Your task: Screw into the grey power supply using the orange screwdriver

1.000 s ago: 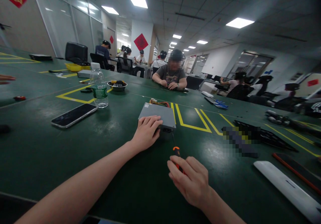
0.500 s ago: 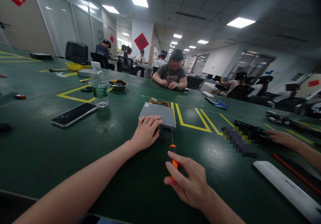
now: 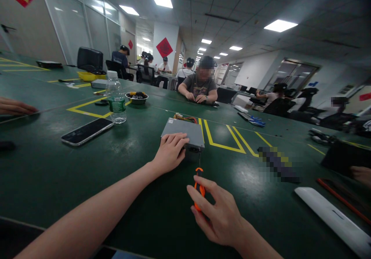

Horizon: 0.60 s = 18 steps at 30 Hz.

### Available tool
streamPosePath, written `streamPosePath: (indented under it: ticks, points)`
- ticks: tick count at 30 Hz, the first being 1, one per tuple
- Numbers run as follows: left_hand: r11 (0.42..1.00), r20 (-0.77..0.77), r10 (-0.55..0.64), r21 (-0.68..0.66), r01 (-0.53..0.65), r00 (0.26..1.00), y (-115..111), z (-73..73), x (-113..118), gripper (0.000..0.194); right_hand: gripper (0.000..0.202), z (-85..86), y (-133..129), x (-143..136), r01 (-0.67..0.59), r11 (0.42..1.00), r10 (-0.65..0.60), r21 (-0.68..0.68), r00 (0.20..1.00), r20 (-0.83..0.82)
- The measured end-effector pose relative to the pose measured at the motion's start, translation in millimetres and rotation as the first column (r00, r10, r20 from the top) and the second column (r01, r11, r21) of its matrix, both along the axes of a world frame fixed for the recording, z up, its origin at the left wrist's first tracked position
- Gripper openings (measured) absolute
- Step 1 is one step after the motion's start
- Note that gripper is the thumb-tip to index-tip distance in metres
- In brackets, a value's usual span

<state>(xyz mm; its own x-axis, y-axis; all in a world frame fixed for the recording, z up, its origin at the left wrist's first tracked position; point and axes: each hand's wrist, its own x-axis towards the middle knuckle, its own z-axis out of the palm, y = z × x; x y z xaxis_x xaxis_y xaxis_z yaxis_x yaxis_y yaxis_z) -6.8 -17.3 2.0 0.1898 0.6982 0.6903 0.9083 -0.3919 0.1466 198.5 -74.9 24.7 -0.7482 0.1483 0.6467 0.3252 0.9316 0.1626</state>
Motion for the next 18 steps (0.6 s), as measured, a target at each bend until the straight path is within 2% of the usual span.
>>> streamPosePath:
  ticks: [4,6,10,13,18]
  points:
    - [1.0,0.002,-0.003,-0.001,0.003,1.0,0.2,-0.4,0.2,0.031,0.015,-0.9,2.1,-1.0,0.043,0.982,-0.031,0.183,0.997,-0.067]
    - [1.0,0.006,-0.005,-0.003,0.005,1.0,0.3,-0.6,0.4,0.031,0.006,-2.8,3.0,-0.5,0.073,0.971,-0.051,0.226,0.994,-0.098]
    - [1.0,0.008,-0.011,-0.012,0.011,1.0,0.0,-0.5,0.2,0.031,0.013,-3.9,3.0,0.4,0.103,0.979,-0.095,0.173,0.994,-0.058]
    - [1.0,0.004,-0.012,-0.009,0.012,1.0,0.0,-0.4,-0.3,0.031,0.014,-3.0,1.5,0.1,0.077,0.991,-0.077,0.109,0.997,-0.008]
    - [1.0,0.003,-0.01,-0.003,0.01,1.0,0.8,-1.1,-0.4,0.031,0.016,-5.6,2.3,3.2,0.042,0.999,-0.042,0.0,0.998,-0.036]
